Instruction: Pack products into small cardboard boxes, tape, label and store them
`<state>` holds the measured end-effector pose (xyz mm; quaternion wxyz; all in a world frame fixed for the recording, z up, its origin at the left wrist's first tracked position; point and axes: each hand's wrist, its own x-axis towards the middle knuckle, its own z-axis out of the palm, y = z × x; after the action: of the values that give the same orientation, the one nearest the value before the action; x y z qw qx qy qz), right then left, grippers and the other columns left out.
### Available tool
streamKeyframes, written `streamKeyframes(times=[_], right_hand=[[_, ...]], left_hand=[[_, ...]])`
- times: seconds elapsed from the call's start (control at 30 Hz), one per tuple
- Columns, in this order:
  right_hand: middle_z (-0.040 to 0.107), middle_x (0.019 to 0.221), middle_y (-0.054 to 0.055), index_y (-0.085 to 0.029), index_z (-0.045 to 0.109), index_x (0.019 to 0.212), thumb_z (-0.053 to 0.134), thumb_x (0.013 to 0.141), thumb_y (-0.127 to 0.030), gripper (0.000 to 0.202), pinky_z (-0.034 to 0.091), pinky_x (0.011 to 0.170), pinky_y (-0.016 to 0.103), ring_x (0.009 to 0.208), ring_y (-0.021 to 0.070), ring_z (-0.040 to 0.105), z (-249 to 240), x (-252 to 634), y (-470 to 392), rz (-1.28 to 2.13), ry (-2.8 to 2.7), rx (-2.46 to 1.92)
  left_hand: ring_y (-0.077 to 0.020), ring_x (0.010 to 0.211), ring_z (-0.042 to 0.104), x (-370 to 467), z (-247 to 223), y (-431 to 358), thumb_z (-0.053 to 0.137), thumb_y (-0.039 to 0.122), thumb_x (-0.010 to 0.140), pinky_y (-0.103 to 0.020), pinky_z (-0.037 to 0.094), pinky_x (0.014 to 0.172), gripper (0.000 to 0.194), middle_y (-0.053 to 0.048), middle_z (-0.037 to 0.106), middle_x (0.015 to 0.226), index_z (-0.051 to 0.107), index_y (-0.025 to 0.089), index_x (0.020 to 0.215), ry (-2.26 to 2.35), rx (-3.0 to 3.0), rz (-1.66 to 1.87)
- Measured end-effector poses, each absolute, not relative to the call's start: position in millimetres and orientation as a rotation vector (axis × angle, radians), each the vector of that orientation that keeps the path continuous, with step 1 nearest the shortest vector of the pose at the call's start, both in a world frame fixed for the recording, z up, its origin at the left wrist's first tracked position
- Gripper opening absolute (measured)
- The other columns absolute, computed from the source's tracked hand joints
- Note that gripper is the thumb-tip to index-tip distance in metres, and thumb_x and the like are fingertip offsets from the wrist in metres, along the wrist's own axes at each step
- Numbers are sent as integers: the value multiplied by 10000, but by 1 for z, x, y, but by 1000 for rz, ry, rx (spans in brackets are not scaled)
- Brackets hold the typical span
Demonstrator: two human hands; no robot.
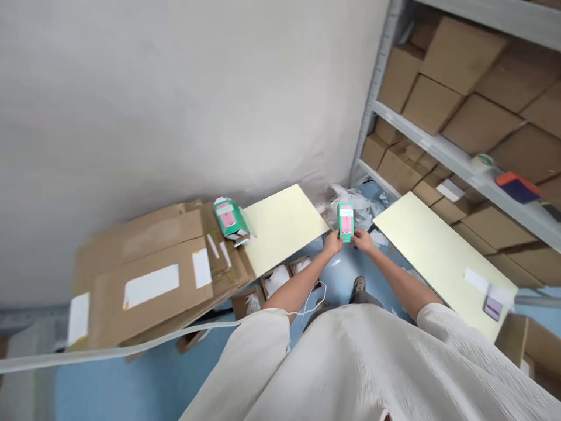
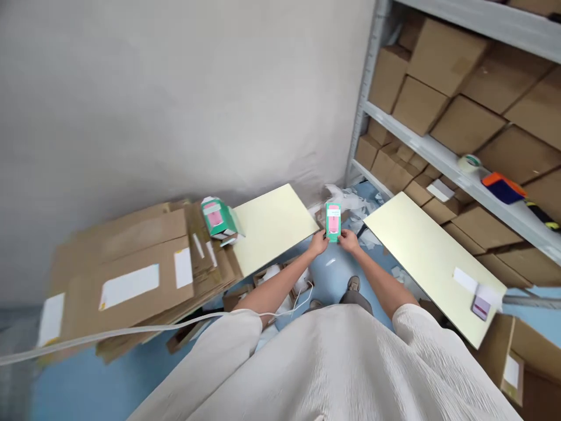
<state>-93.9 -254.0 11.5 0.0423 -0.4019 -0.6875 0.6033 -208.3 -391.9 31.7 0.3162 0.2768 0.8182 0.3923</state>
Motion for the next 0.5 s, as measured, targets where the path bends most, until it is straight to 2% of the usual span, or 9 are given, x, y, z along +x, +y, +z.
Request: streamKeyframes(times=[0.13,0.3,0.5], right_hand=[[838,1057,55,-201,746,1045,742,872,-197,173,703,778,327,944,229,812,16,-32,-212,1787,-1936,-1356],[840,1025,44,-204,739,1017,709,836,-166,188,692,742,302,893,213,810,15,43,-155,1695,-1737,-1517],[823,948,44,-197,706,950,704,797,-121,171,687,693,278,814,189,793,8,115,-93,1665,-1539,-1612]], left_hand=[[-304,1245,725,-166,37,-329,721,101,931,-373,519,1120,477,-163,776,1351,728,159,1404,2104,961,837],[-303,1269,719,-103,36,-248,671,69,958,-383,518,1126,446,-188,766,1367,724,130,1397,1987,1079,732],[-291,1280,722,-40,30,-166,688,62,937,-369,529,1116,450,-144,782,1355,736,158,1375,1890,1102,685]])
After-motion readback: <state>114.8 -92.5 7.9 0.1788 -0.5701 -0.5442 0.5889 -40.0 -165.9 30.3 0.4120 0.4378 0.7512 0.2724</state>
